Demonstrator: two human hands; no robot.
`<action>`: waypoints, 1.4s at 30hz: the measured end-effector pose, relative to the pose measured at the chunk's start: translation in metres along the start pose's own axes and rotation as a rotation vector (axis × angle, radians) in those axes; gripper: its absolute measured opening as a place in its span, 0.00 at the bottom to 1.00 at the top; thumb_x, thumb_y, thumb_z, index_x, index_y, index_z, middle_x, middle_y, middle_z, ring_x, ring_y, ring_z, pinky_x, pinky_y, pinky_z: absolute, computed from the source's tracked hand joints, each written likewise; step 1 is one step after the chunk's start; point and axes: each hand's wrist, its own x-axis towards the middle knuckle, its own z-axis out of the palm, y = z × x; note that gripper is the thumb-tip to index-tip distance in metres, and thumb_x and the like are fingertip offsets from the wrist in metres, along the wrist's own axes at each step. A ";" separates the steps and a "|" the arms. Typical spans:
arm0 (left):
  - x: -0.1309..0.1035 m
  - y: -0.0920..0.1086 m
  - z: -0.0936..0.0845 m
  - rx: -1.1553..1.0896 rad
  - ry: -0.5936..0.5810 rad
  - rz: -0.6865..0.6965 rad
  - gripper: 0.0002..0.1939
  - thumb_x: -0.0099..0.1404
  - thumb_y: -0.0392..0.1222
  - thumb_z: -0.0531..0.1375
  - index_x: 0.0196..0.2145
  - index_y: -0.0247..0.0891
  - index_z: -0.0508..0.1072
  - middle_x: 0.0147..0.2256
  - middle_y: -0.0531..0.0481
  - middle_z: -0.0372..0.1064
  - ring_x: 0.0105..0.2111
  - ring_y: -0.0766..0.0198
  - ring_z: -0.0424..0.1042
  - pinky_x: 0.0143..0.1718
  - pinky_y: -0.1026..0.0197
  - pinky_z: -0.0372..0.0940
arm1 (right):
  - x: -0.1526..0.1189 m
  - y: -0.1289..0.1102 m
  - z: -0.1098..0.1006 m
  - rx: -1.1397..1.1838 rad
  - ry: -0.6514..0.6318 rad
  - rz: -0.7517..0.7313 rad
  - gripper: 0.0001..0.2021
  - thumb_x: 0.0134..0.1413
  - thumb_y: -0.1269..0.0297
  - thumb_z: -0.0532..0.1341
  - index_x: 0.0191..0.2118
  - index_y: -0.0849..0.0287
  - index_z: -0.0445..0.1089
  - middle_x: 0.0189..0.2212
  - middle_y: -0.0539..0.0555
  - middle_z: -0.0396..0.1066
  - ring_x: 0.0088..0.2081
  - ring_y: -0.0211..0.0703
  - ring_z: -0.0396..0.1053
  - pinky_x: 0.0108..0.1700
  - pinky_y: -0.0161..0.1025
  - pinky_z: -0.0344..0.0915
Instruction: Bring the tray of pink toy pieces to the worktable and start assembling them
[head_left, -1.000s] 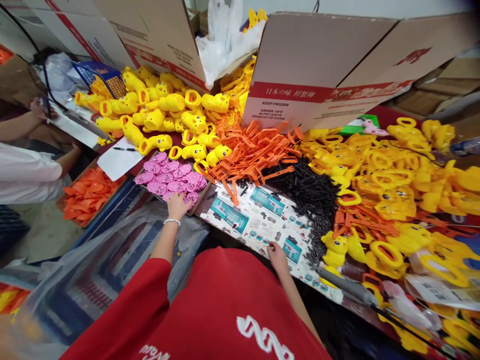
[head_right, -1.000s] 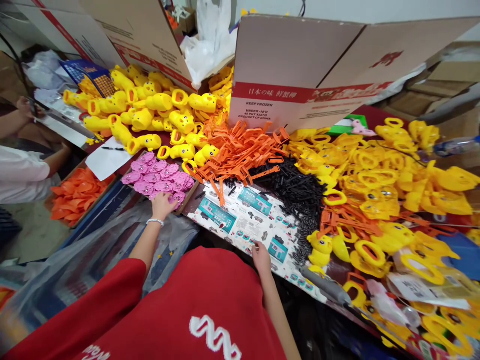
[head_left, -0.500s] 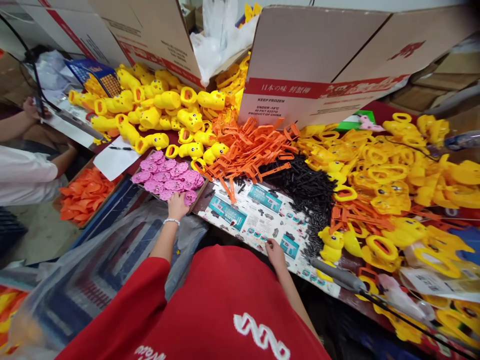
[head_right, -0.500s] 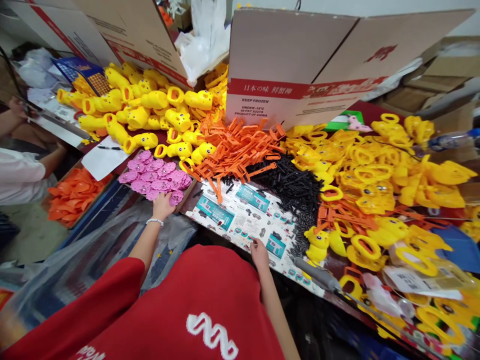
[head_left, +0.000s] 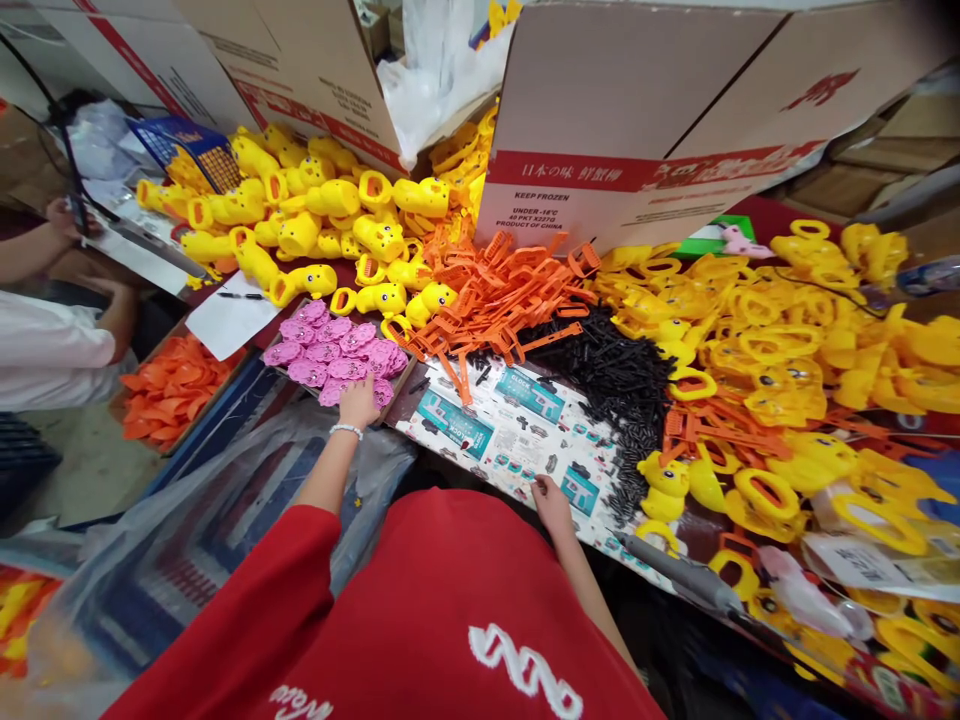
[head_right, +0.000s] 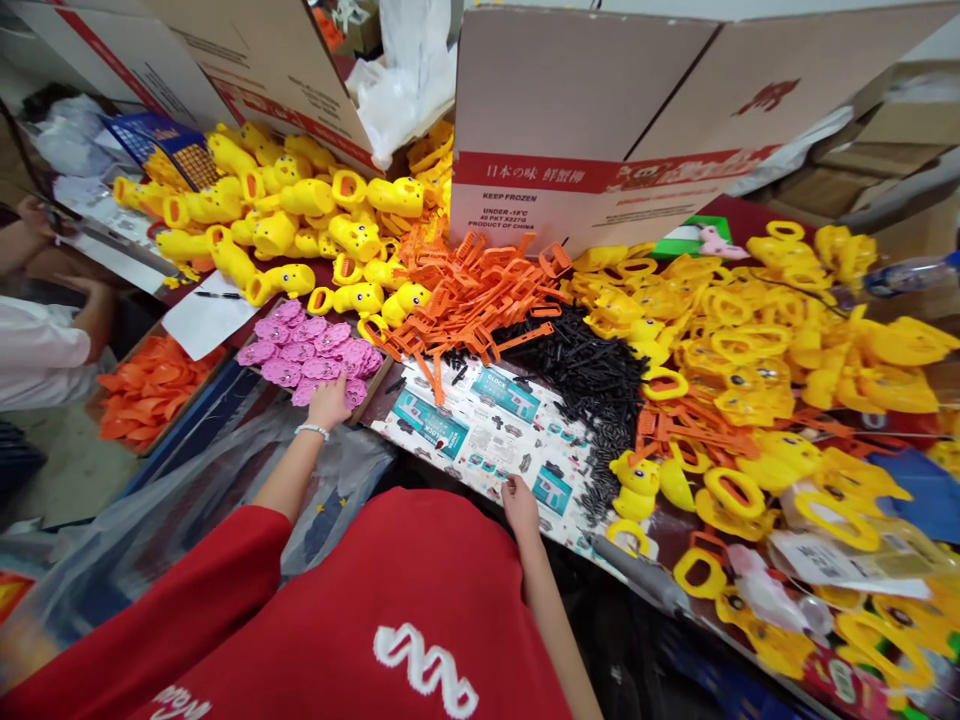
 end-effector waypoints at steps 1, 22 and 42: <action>0.000 0.000 -0.002 0.005 -0.002 0.010 0.39 0.55 0.40 0.57 0.63 0.30 0.50 0.49 0.30 0.67 0.49 0.40 0.66 0.45 0.47 0.61 | 0.000 -0.001 -0.001 -0.002 0.000 0.001 0.17 0.49 0.60 0.52 0.41 0.62 0.70 0.36 0.59 0.75 0.38 0.49 0.73 0.43 0.43 0.67; -0.061 -0.005 0.039 -0.610 0.330 -0.382 0.12 0.64 0.43 0.55 0.43 0.36 0.70 0.36 0.44 0.70 0.40 0.55 0.67 0.45 0.54 0.62 | 0.050 -0.283 0.126 -0.184 -0.248 -0.662 0.17 0.51 0.61 0.59 0.47 0.60 0.63 0.41 0.59 0.72 0.45 0.53 0.68 0.47 0.46 0.65; -0.054 0.024 0.076 -0.833 0.435 -0.549 0.01 0.60 0.37 0.60 0.32 0.37 0.71 0.23 0.53 0.61 0.28 0.61 0.63 0.34 0.59 0.59 | 0.065 -0.323 0.161 -0.532 -0.381 -0.287 0.40 0.41 0.55 0.66 0.55 0.67 0.47 0.39 0.68 0.72 0.41 0.64 0.72 0.41 0.50 0.67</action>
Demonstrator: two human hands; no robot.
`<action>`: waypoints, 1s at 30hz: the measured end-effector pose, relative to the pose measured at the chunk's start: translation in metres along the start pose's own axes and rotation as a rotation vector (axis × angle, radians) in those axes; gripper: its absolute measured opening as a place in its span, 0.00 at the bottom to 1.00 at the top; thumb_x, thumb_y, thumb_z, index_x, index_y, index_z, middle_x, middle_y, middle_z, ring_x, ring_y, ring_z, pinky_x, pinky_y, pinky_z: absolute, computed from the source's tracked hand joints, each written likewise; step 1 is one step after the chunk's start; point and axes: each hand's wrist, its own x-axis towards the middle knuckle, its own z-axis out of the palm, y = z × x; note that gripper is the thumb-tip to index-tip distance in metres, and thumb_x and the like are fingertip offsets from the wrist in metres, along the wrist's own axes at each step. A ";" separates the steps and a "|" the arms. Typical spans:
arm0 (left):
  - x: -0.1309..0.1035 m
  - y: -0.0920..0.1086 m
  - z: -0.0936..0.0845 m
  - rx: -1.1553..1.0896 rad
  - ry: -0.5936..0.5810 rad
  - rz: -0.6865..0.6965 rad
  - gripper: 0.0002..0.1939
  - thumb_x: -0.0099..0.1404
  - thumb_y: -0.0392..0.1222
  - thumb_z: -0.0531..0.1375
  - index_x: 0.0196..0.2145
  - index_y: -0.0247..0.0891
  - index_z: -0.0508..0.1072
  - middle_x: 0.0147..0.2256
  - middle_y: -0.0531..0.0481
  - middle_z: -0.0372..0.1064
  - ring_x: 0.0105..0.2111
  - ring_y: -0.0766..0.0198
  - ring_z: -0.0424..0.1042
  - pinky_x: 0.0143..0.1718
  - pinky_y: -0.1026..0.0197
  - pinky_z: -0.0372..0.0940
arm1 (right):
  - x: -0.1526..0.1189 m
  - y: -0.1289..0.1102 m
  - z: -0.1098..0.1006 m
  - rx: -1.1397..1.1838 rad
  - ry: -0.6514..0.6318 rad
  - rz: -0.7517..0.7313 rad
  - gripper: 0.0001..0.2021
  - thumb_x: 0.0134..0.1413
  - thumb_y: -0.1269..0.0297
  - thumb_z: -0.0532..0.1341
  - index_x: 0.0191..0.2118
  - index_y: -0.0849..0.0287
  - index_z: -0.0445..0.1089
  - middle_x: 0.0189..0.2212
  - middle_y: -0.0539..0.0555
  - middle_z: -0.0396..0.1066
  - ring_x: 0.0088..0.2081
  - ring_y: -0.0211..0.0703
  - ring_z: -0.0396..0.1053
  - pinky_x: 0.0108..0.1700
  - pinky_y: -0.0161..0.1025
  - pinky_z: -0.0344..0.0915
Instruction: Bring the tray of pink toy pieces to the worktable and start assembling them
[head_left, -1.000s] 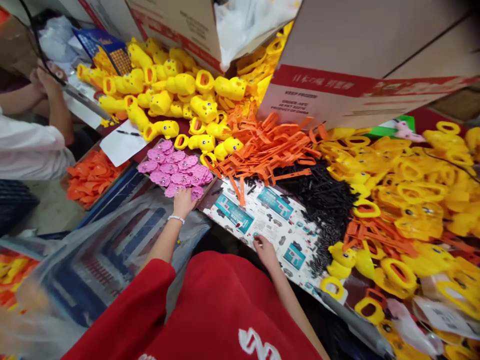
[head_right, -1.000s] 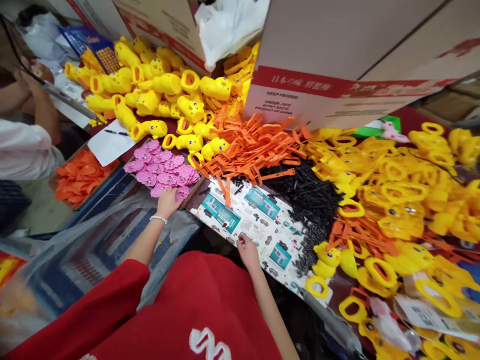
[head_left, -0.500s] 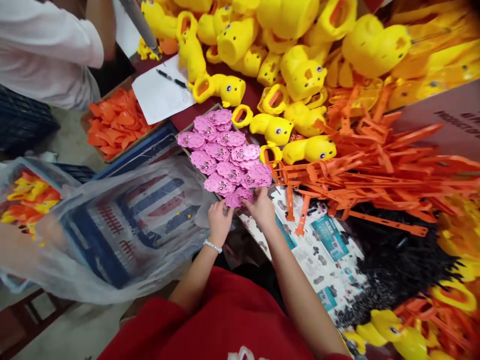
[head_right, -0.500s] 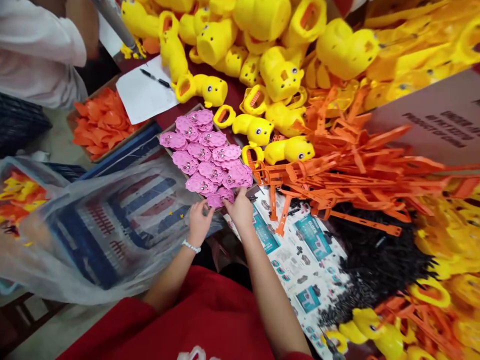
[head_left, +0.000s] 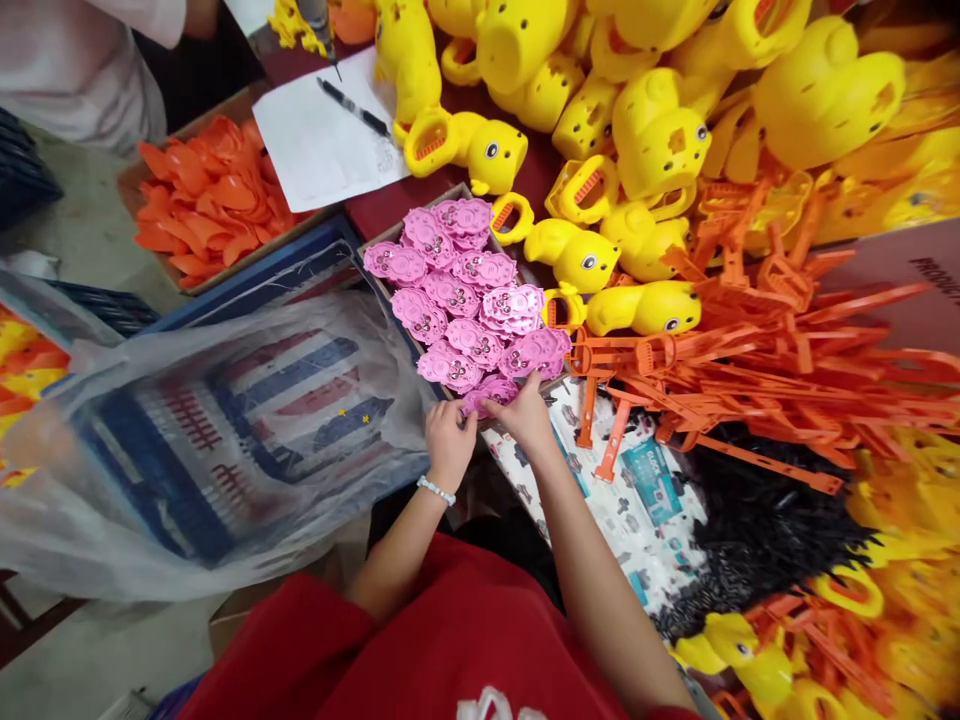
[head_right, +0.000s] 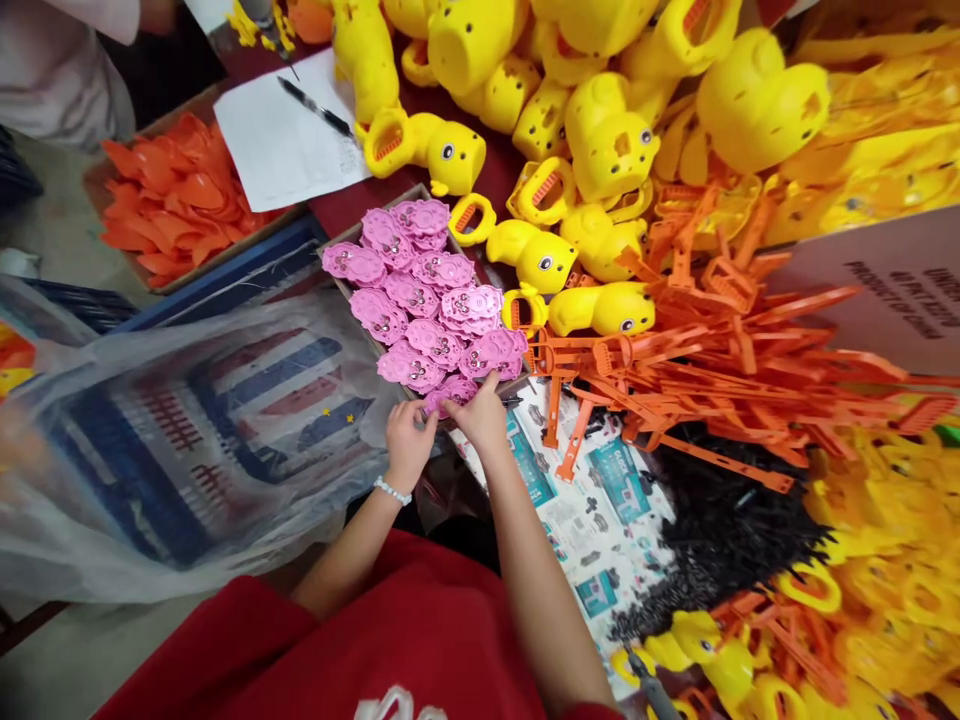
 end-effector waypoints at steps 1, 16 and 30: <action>0.000 0.000 0.000 -0.002 -0.003 0.000 0.01 0.60 0.37 0.60 0.32 0.37 0.71 0.23 0.53 0.61 0.28 0.61 0.62 0.33 0.60 0.58 | 0.001 0.001 0.000 0.003 0.003 -0.002 0.40 0.41 0.54 0.66 0.55 0.67 0.47 0.38 0.68 0.73 0.41 0.64 0.72 0.41 0.50 0.67; 0.002 0.001 -0.009 -0.156 -0.041 -0.061 0.04 0.57 0.36 0.62 0.30 0.38 0.69 0.24 0.55 0.60 0.29 0.63 0.63 0.35 0.60 0.59 | -0.003 0.029 -0.002 0.442 0.059 -0.171 0.37 0.34 0.46 0.68 0.48 0.58 0.55 0.40 0.61 0.70 0.40 0.54 0.70 0.42 0.51 0.69; 0.009 -0.005 -0.025 -0.163 -0.149 -0.049 0.07 0.54 0.35 0.63 0.26 0.39 0.66 0.27 0.53 0.63 0.32 0.61 0.65 0.38 0.58 0.61 | 0.003 0.015 -0.005 0.284 -0.079 -0.228 0.28 0.35 0.52 0.68 0.44 0.60 0.65 0.41 0.60 0.73 0.42 0.55 0.71 0.44 0.50 0.67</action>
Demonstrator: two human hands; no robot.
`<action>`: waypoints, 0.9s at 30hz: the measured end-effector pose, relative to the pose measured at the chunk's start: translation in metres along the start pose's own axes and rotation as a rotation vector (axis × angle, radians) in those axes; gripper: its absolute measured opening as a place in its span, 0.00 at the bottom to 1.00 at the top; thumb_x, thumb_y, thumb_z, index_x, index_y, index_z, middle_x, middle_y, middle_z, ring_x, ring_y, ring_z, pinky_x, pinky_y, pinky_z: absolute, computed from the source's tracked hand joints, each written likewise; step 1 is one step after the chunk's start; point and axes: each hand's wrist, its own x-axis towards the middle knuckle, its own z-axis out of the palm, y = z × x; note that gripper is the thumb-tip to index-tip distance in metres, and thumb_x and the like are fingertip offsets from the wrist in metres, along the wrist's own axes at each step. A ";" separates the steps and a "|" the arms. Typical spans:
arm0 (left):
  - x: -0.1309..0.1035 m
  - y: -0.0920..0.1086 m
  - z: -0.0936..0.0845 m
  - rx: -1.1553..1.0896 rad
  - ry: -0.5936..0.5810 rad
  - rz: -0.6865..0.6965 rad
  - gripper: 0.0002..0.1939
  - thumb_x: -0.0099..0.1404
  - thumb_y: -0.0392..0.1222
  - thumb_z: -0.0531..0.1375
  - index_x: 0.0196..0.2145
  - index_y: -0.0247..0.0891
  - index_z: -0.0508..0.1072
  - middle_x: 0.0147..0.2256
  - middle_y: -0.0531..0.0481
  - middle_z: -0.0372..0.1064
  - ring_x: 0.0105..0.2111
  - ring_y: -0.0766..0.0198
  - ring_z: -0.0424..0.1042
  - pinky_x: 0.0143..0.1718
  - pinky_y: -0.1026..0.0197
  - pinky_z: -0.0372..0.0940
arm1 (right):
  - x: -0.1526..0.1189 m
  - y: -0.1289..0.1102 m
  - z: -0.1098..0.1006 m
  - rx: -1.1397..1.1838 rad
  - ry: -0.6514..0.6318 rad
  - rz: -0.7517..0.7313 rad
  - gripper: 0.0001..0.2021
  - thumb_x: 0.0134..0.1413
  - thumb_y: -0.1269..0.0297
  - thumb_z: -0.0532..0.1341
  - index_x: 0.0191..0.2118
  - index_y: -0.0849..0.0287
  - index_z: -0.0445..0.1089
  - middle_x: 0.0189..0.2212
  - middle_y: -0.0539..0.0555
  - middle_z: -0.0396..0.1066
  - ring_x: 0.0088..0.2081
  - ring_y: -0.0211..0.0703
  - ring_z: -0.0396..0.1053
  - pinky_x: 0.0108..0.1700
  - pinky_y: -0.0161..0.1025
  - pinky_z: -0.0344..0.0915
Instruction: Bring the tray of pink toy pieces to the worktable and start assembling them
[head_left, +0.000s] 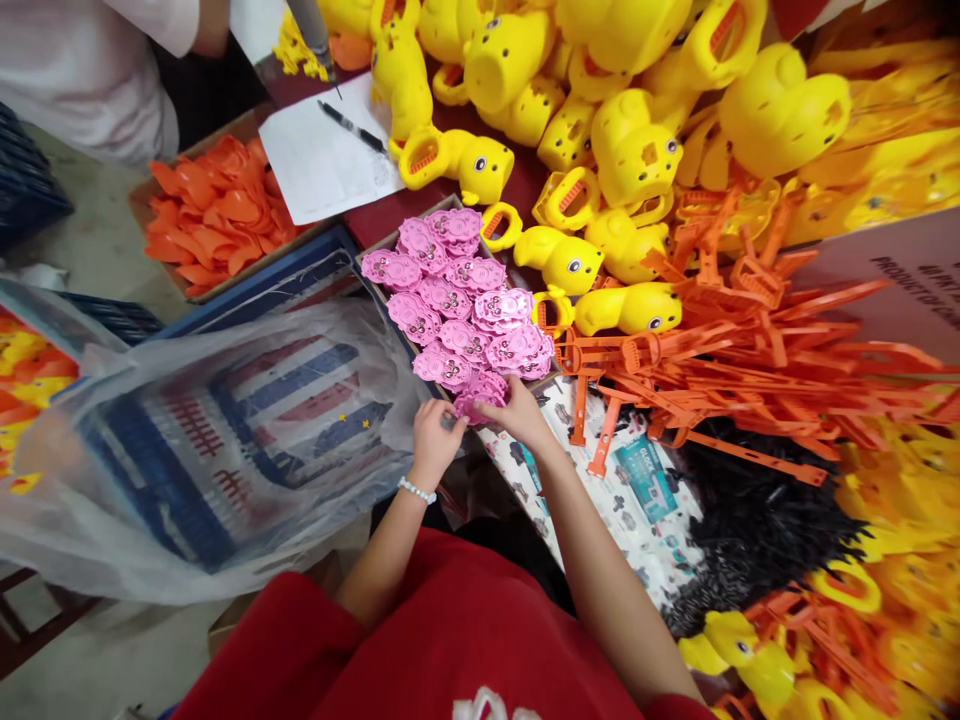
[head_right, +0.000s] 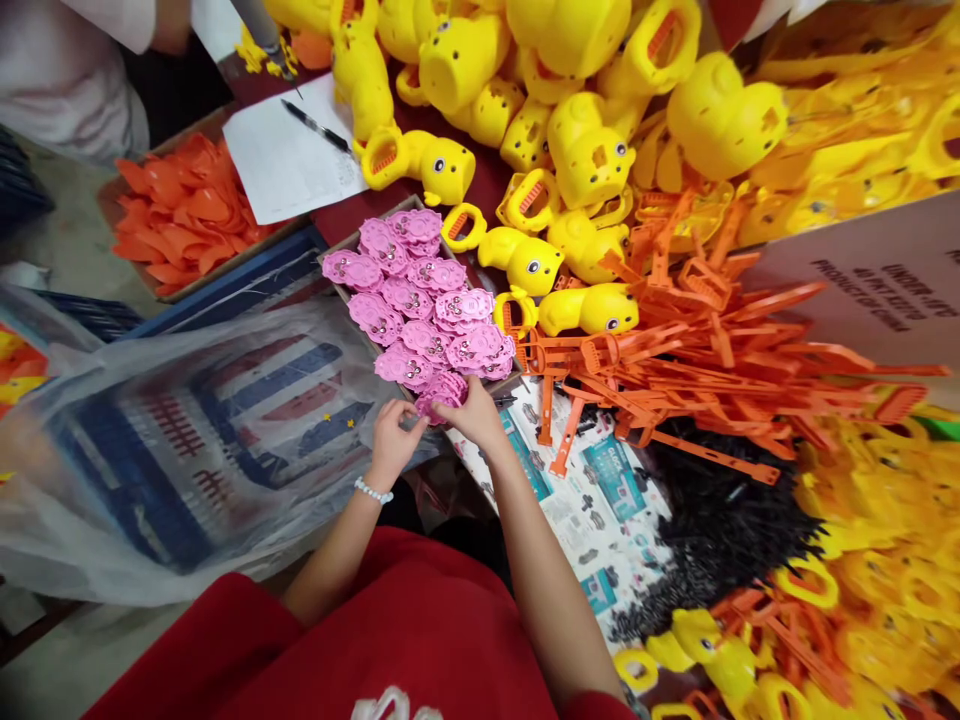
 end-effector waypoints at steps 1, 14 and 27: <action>-0.001 0.000 -0.001 -0.002 -0.007 0.009 0.07 0.54 0.35 0.63 0.26 0.39 0.66 0.27 0.53 0.64 0.32 0.61 0.65 0.38 0.58 0.61 | -0.002 0.002 0.001 0.029 0.006 -0.015 0.28 0.35 0.53 0.67 0.44 0.60 0.64 0.40 0.59 0.73 0.41 0.54 0.71 0.44 0.50 0.67; 0.001 -0.003 -0.010 -0.117 0.047 0.045 0.13 0.58 0.42 0.62 0.41 0.38 0.68 0.39 0.46 0.68 0.40 0.61 0.67 0.45 0.55 0.64 | -0.007 0.017 0.004 0.252 0.060 -0.110 0.25 0.35 0.51 0.64 0.41 0.58 0.63 0.38 0.56 0.72 0.39 0.50 0.69 0.47 0.49 0.65; -0.004 0.026 -0.007 -0.360 -0.082 -0.026 0.25 0.56 0.45 0.64 0.49 0.38 0.63 0.46 0.41 0.67 0.44 0.59 0.69 0.45 0.54 0.67 | -0.023 0.016 -0.040 0.419 -0.003 -0.086 0.30 0.36 0.49 0.68 0.46 0.58 0.66 0.46 0.58 0.71 0.48 0.54 0.69 0.53 0.51 0.64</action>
